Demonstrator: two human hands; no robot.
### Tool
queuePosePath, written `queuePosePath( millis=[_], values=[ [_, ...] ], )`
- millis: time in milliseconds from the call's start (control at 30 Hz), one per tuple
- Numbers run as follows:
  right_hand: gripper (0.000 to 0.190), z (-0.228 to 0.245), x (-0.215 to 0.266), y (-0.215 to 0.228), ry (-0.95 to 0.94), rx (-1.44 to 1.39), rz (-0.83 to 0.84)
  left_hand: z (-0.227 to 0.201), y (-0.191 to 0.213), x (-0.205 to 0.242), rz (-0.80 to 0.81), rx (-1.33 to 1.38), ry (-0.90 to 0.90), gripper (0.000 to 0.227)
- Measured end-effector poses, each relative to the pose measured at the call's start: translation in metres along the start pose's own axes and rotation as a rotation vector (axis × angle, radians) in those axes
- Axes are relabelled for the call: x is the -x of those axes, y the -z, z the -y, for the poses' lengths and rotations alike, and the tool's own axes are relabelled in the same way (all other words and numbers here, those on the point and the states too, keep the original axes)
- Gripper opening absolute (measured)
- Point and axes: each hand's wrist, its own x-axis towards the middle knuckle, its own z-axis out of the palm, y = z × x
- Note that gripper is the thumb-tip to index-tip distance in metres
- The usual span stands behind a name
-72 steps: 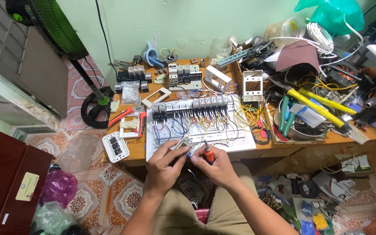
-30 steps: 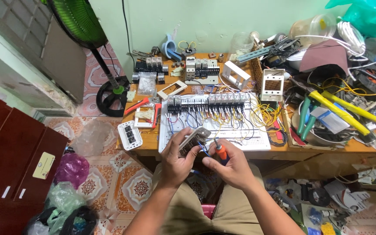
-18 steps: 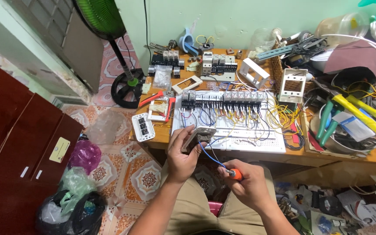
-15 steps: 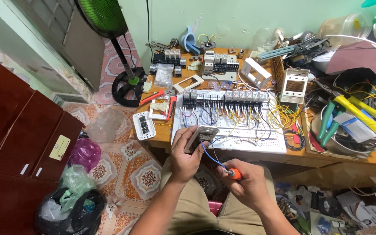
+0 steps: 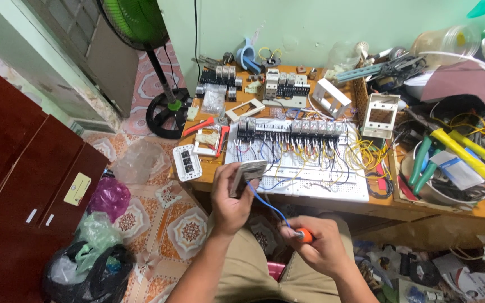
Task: The person uses a screwdriver to tighten screws on a small white electrical component held in their hands. They then place the component onto a breadboard and continue to secure wires and connections using the screwdriver.
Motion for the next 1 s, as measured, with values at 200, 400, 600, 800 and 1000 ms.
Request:
queuePosePath(
  millis=[200,400,600,800,1000],
  values=[
    [0.045,-0.104,0.065,-0.031,-0.542,-0.610,-0.236,0.007,0.040,-0.023,0.094,0.432,0.185,0.043],
    [0.041,-0.193,0.131,-0.069,-0.966,-1.176,-0.378,-0.049,0.052,-0.135,0.090,0.263,-0.011,0.042],
    [0.041,-0.227,0.131,-0.070,-0.876,-1.305,-0.172,-0.053,0.004,-0.218,0.117,0.666,0.070,0.040],
    [0.034,-0.233,0.129,-0.068,-0.815,-1.569,-0.234,0.012,-0.063,-0.246,-0.200,0.720,0.554,0.039],
    [0.028,-0.246,0.148,-0.071,-0.626,-1.250,-0.089,0.030,-0.058,-0.203,-0.101,1.006,0.802,0.052]
  ],
)
